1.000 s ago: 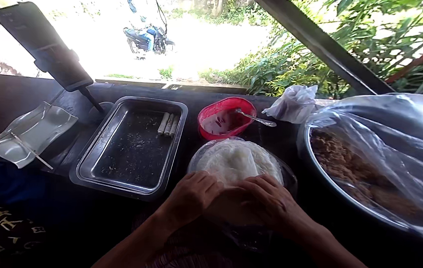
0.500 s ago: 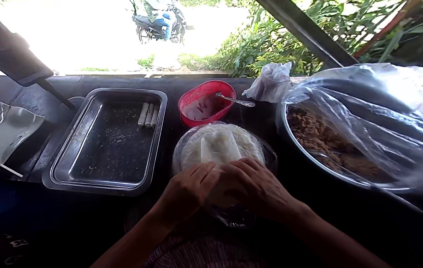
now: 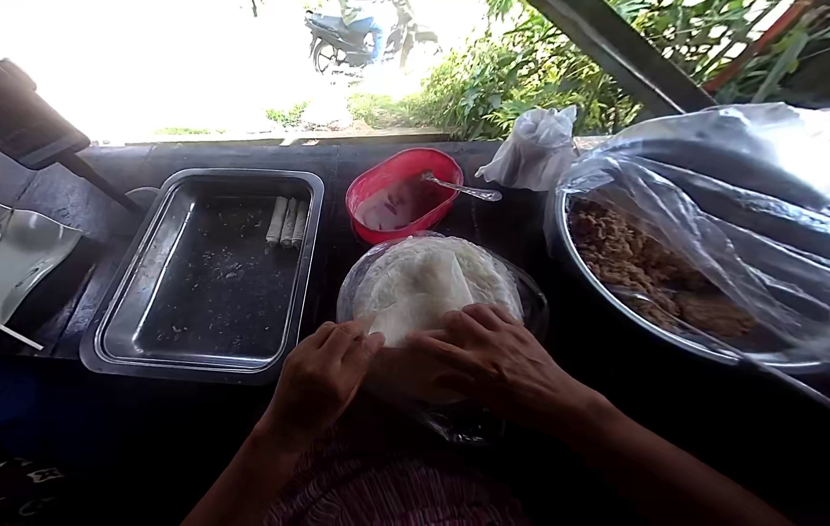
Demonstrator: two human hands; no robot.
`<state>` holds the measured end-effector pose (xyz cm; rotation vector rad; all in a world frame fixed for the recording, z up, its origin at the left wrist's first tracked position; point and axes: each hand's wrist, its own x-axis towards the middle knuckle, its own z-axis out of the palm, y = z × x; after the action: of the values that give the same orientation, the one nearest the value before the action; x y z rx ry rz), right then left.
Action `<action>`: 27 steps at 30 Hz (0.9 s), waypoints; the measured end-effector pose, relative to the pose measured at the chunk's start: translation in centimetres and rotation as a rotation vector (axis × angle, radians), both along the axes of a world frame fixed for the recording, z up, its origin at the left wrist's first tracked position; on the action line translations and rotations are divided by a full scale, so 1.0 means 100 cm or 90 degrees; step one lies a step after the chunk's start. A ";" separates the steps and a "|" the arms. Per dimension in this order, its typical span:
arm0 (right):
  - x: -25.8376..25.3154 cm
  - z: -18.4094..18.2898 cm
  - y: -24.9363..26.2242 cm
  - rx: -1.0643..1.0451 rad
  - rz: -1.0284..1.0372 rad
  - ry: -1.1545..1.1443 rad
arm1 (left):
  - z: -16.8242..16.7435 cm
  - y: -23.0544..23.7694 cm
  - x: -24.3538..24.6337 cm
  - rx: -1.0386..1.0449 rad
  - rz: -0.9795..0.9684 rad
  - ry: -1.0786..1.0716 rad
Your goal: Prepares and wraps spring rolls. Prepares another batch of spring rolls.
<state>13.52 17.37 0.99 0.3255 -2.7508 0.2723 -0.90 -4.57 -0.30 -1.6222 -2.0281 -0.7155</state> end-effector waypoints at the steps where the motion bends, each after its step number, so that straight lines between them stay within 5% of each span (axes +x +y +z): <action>1: 0.000 0.000 0.000 0.002 0.000 -0.001 | 0.001 0.002 0.001 0.013 0.003 0.005; 7: 0.002 -0.002 -0.003 -0.008 -0.025 0.022 | 0.012 0.025 0.015 0.032 -0.084 -0.026; 19: 0.024 -0.022 0.019 -0.231 -0.050 0.143 | 0.003 0.041 0.022 -0.046 -0.165 -0.024; 27: 0.013 -0.021 0.032 -0.289 -0.036 0.126 | 0.009 0.052 0.004 -0.058 -0.169 -0.216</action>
<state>14.82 20.55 -1.07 0.1438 -2.4102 0.7862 -0.48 0.67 0.62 -1.9582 -2.1181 -1.0692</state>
